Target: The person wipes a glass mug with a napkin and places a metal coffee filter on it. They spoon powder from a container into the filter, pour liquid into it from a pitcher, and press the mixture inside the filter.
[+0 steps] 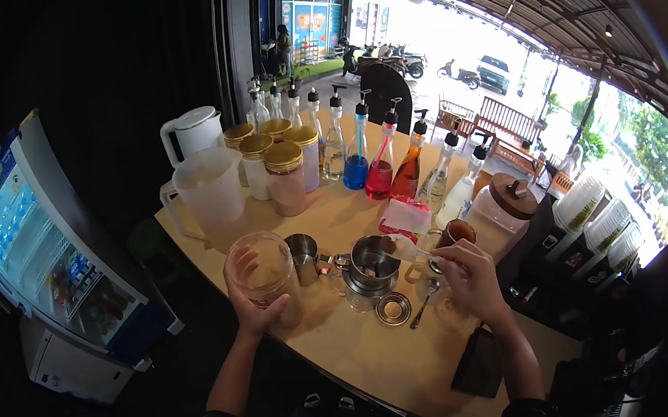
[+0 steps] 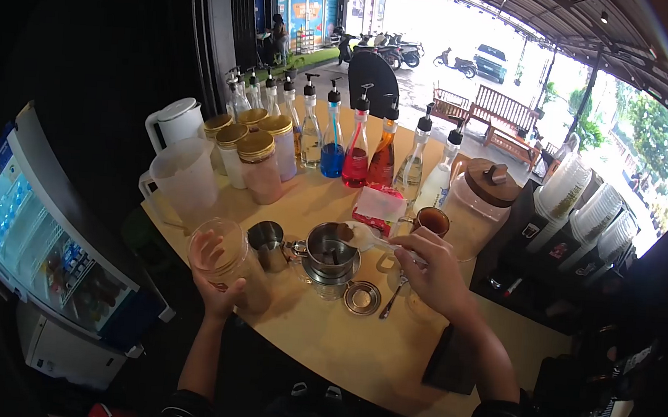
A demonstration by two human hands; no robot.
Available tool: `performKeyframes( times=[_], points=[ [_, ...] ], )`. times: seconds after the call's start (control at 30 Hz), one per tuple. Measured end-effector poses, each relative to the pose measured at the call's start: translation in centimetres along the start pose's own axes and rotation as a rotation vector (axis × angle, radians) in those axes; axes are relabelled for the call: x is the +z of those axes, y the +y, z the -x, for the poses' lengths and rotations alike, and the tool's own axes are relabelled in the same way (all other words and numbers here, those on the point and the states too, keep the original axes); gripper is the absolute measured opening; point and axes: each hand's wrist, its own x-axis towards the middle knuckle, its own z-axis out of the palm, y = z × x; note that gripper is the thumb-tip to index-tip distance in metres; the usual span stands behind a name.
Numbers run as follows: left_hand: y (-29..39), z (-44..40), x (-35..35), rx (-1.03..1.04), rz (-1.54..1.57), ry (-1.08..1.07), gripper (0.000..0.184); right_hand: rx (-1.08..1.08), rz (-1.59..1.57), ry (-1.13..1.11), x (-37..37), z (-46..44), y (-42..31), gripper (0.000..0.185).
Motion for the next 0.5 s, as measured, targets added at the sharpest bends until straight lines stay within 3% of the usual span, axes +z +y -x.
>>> performKeyframes(
  times=[0.5],
  points=[
    [-0.01, 0.16, -0.1, -0.008, -0.014, 0.006, 0.115, -0.032, 0.065, 0.032, 0.96, -0.13, 0.63, 0.016]
  ],
)
